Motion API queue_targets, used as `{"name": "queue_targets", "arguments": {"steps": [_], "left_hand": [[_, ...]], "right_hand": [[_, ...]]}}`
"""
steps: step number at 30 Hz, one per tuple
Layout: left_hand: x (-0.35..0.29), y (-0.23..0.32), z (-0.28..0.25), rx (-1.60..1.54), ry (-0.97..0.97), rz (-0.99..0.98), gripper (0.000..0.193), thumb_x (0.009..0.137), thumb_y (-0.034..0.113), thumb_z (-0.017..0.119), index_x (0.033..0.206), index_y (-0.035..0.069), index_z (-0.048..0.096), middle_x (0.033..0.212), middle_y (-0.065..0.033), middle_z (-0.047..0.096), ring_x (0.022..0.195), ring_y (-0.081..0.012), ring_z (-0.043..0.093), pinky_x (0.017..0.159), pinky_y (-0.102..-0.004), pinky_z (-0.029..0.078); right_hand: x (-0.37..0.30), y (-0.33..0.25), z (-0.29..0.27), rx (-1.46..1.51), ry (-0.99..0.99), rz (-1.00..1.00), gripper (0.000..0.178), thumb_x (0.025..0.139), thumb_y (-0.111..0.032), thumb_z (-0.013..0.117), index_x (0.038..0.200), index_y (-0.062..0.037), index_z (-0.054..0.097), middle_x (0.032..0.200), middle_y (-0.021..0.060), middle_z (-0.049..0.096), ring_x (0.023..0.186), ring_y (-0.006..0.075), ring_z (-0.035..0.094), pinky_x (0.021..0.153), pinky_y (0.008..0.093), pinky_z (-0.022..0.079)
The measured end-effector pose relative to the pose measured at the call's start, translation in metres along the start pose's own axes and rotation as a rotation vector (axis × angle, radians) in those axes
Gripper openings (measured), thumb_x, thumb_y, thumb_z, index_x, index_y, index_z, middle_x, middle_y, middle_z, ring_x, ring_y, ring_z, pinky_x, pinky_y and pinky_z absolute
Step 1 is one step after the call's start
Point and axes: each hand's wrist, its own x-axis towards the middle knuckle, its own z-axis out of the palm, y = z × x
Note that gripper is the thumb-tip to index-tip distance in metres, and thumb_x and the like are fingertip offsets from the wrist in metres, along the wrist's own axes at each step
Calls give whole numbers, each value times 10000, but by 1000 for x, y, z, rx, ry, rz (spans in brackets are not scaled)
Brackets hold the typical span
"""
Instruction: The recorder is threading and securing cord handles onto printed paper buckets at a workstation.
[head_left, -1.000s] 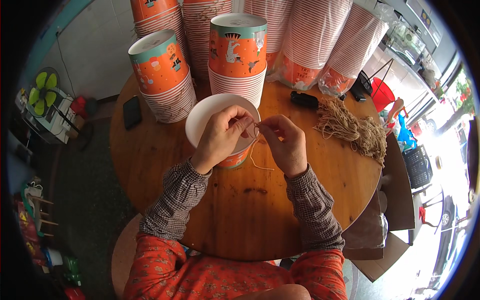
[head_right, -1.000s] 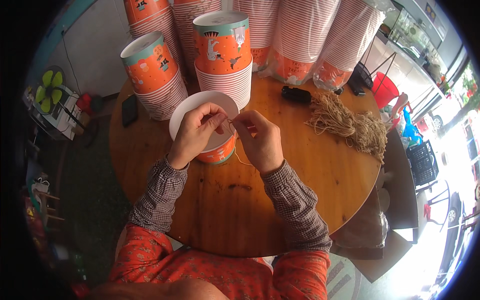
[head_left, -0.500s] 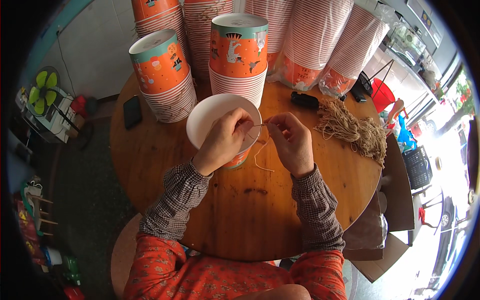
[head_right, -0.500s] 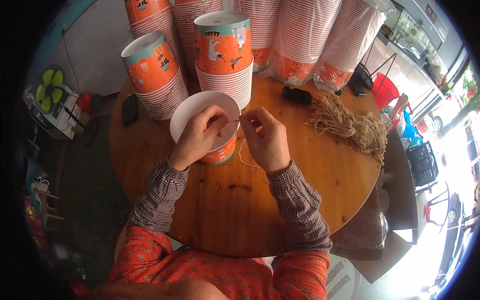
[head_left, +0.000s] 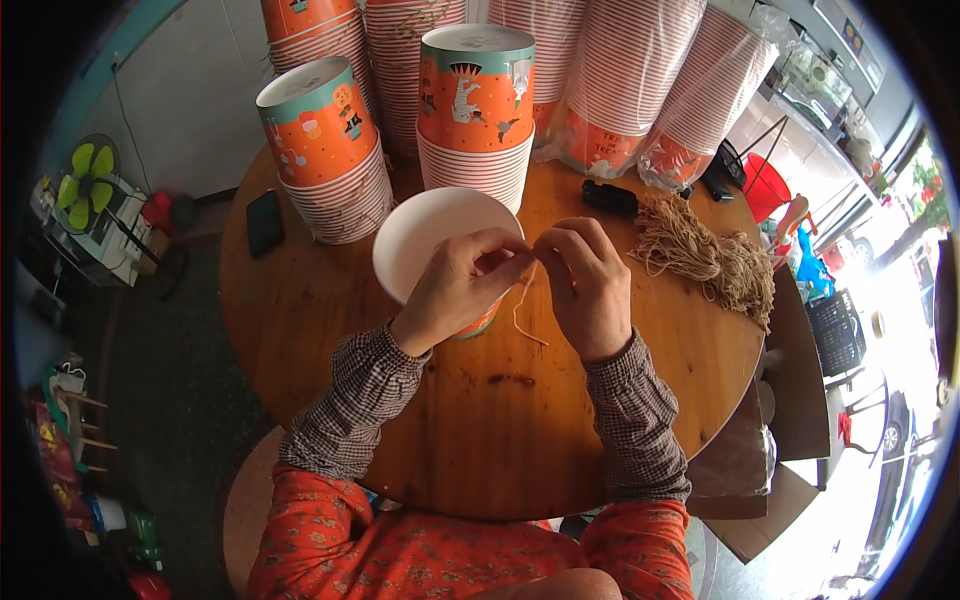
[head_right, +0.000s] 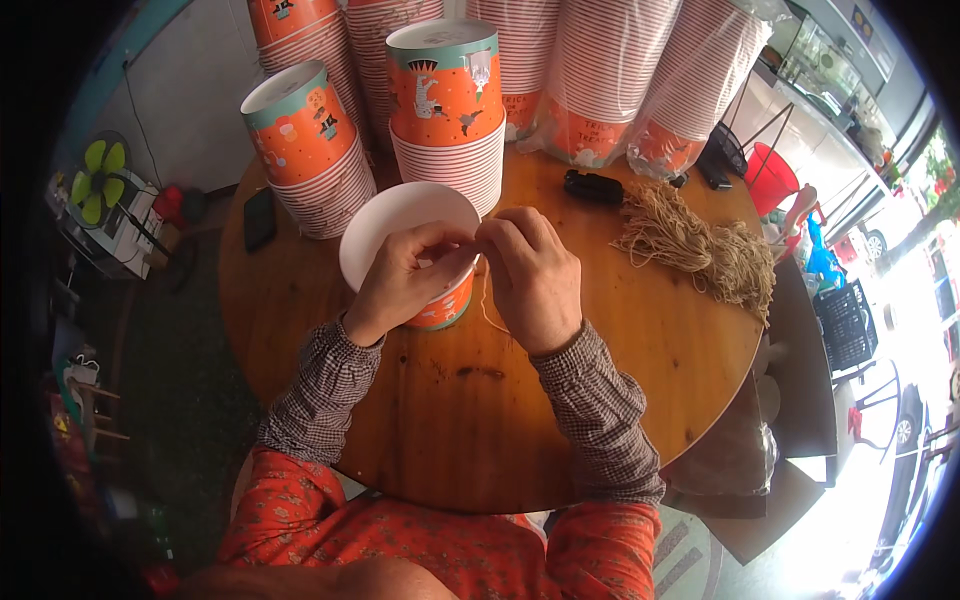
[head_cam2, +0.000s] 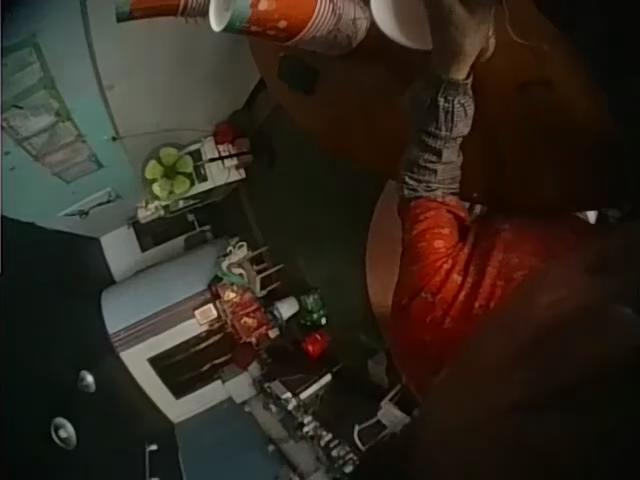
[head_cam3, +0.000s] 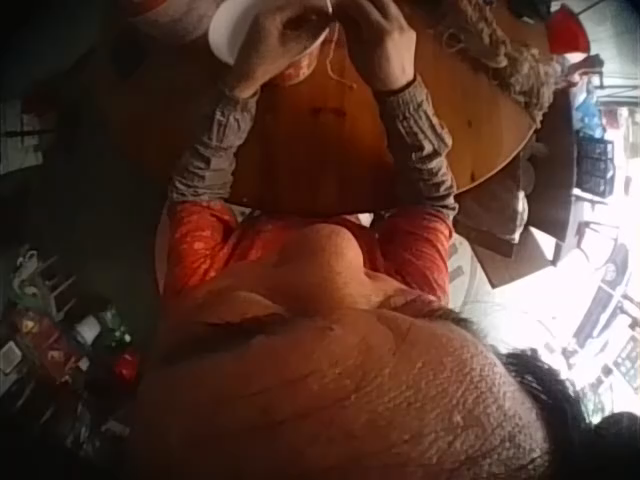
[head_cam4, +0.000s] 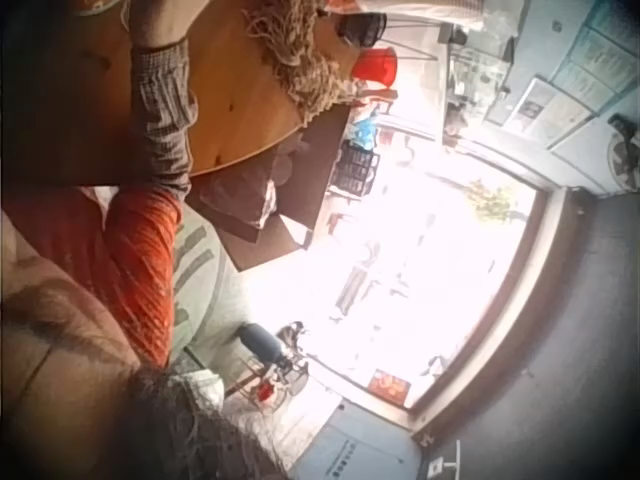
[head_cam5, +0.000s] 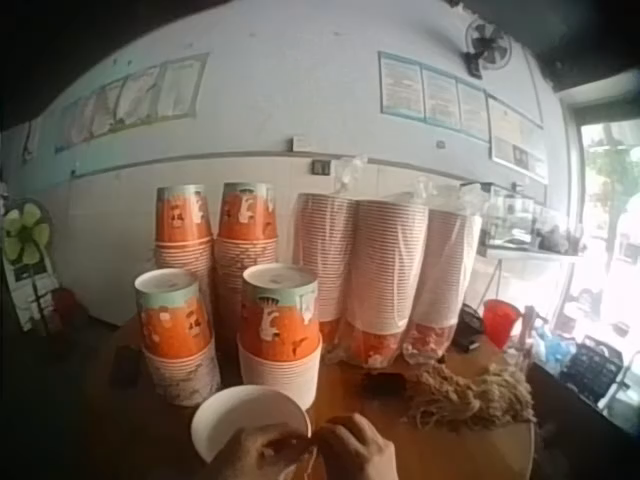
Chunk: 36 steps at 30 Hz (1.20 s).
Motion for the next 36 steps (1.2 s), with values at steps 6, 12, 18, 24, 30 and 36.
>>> {"name": "queue_targets", "arguments": {"steps": [6,12,18,24,30,36], "left_hand": [[-1,1,0,99,15,-28,99,882,82,615,914,-11,621,742,-80,684,669,-111,657,615,-250,515],[0,1,2,77,16,-6,108,882,85,621,866,-19,644,731,-75,687,641,-128,650,586,-269,504],[-2,6,-2,212,-79,-90,128,904,94,615,950,-20,653,803,-41,674,758,-91,631,673,-266,503],[-2,3,1,34,-6,-32,135,919,65,596,1021,-23,606,786,-23,650,721,-58,601,640,-211,477],[0,1,0,-114,83,-80,89,911,51,588,904,-38,592,687,-19,616,599,-47,565,547,-211,454],[-1,1,0,115,83,46,49,877,14,611,914,-18,603,787,-15,616,725,-62,586,623,-216,466]], "right_hand": [[1,1,-3,62,57,76,72,828,-39,637,887,-64,604,876,71,585,692,263,607,585,328,503],[2,5,-5,123,22,164,56,838,-28,622,873,-47,583,862,85,588,679,263,608,585,322,496],[1,13,1,92,35,159,53,841,-13,608,882,-34,581,845,93,585,690,230,609,589,310,489],[2,6,-5,452,-110,384,58,879,-21,596,936,-14,606,858,58,626,695,139,617,582,260,490],[6,13,-11,897,-357,750,115,897,-65,607,957,33,609,867,55,652,623,80,588,563,218,482],[4,18,-12,645,-387,649,155,882,-115,651,931,31,635,768,34,646,594,64,563,534,209,455]]}}
